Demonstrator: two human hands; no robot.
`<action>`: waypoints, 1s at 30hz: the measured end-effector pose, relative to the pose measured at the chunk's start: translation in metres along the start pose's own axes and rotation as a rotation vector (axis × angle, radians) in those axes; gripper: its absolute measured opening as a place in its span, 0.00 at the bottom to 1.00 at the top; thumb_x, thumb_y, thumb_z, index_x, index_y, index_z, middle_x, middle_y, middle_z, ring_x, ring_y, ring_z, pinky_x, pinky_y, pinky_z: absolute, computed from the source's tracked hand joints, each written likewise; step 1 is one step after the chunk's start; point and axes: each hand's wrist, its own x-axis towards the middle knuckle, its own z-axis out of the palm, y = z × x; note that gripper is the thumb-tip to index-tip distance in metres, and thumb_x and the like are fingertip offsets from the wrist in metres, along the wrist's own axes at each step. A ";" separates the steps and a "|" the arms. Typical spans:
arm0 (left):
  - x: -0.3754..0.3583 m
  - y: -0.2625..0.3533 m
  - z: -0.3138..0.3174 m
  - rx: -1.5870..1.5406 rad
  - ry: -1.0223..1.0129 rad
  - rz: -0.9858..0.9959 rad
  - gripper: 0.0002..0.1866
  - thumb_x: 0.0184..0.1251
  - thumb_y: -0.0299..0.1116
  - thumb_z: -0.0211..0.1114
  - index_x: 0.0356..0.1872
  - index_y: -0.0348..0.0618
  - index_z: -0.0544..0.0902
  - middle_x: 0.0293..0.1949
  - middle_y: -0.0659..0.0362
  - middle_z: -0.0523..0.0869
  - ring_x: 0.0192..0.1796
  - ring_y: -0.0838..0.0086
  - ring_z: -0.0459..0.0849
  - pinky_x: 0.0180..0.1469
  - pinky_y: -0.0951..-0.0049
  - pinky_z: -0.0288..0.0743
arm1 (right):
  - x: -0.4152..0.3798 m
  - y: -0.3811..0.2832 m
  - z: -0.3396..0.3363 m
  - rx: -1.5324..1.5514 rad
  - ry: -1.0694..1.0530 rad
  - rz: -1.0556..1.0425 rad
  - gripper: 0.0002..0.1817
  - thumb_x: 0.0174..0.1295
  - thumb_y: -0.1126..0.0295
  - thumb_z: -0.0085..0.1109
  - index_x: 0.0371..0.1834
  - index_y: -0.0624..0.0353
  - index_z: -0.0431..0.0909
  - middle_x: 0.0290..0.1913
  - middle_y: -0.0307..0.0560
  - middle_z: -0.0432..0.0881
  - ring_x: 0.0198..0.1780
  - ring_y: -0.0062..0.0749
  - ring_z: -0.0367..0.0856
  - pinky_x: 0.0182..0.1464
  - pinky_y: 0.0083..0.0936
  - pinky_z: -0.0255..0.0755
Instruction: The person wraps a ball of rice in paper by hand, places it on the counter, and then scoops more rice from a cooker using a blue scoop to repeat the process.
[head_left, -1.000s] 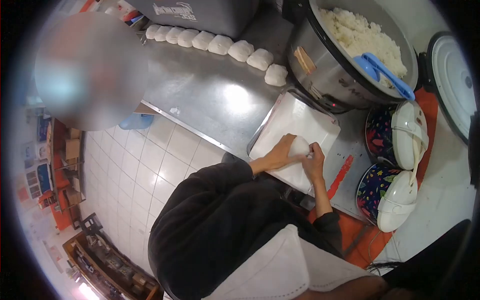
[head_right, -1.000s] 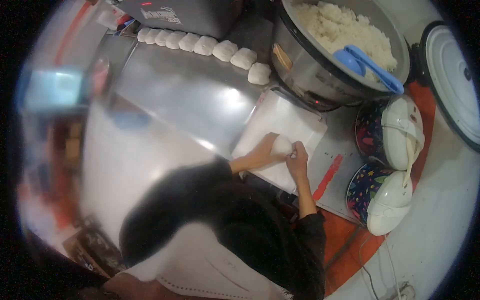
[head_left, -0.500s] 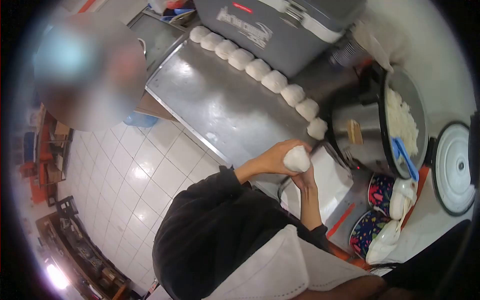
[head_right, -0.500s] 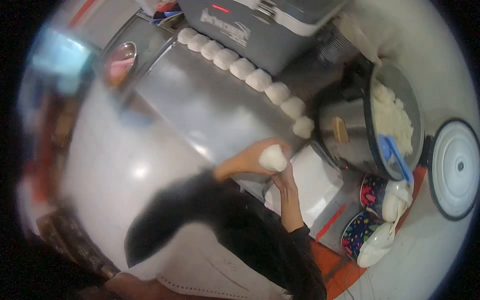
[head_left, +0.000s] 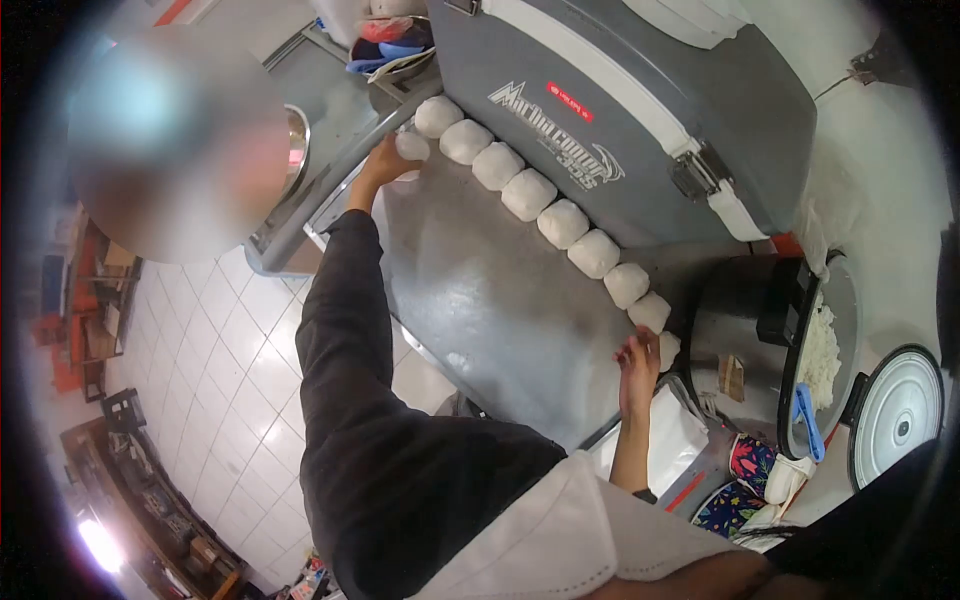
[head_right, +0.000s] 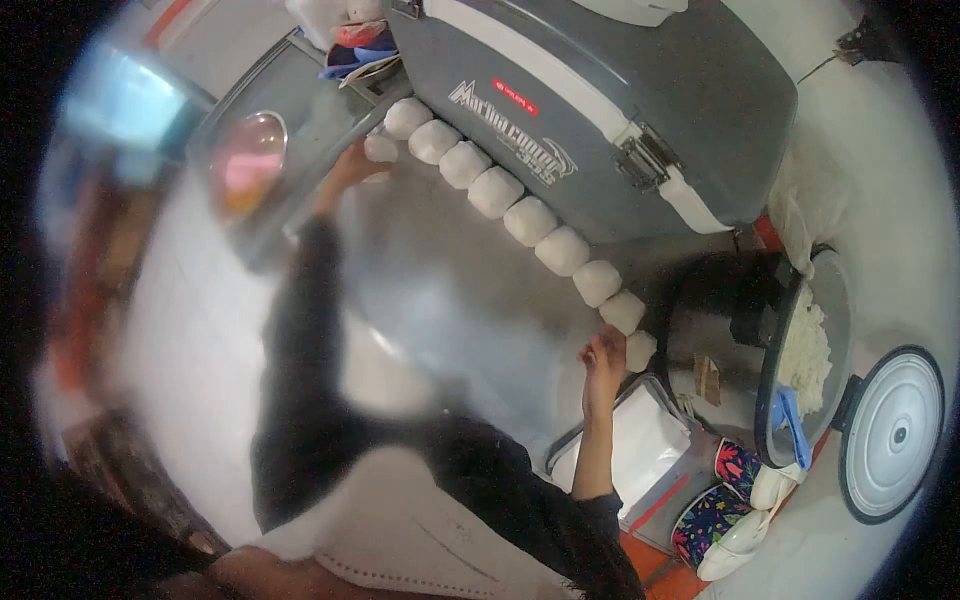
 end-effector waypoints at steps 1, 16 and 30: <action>0.016 -0.013 0.013 0.228 -0.039 -0.045 0.47 0.42 0.51 0.75 0.62 0.36 0.65 0.54 0.43 0.77 0.57 0.49 0.75 0.58 0.55 0.68 | -0.004 0.004 -0.005 -0.017 0.009 0.002 0.18 0.63 0.68 0.57 0.54 0.60 0.67 0.36 0.38 0.71 0.34 0.20 0.69 0.39 0.22 0.68; 0.015 -0.042 0.081 0.710 0.361 0.483 0.36 0.68 0.49 0.55 0.70 0.39 0.57 0.69 0.46 0.62 0.70 0.50 0.60 0.69 0.53 0.55 | -0.085 -0.218 -0.120 -0.893 0.758 -0.510 0.06 0.61 0.74 0.56 0.39 0.60 0.80 0.34 0.45 0.83 0.38 0.36 0.82 0.42 0.26 0.74; -0.201 0.438 0.097 -0.664 -0.011 1.093 0.30 0.51 0.37 0.73 0.57 0.43 0.73 0.63 0.48 0.67 0.68 0.54 0.59 0.68 0.57 0.55 | -0.007 -0.291 -0.293 -2.408 0.299 -0.448 0.31 0.59 0.73 0.50 0.69 0.52 0.61 0.37 0.51 0.79 0.28 0.36 0.82 0.26 0.28 0.74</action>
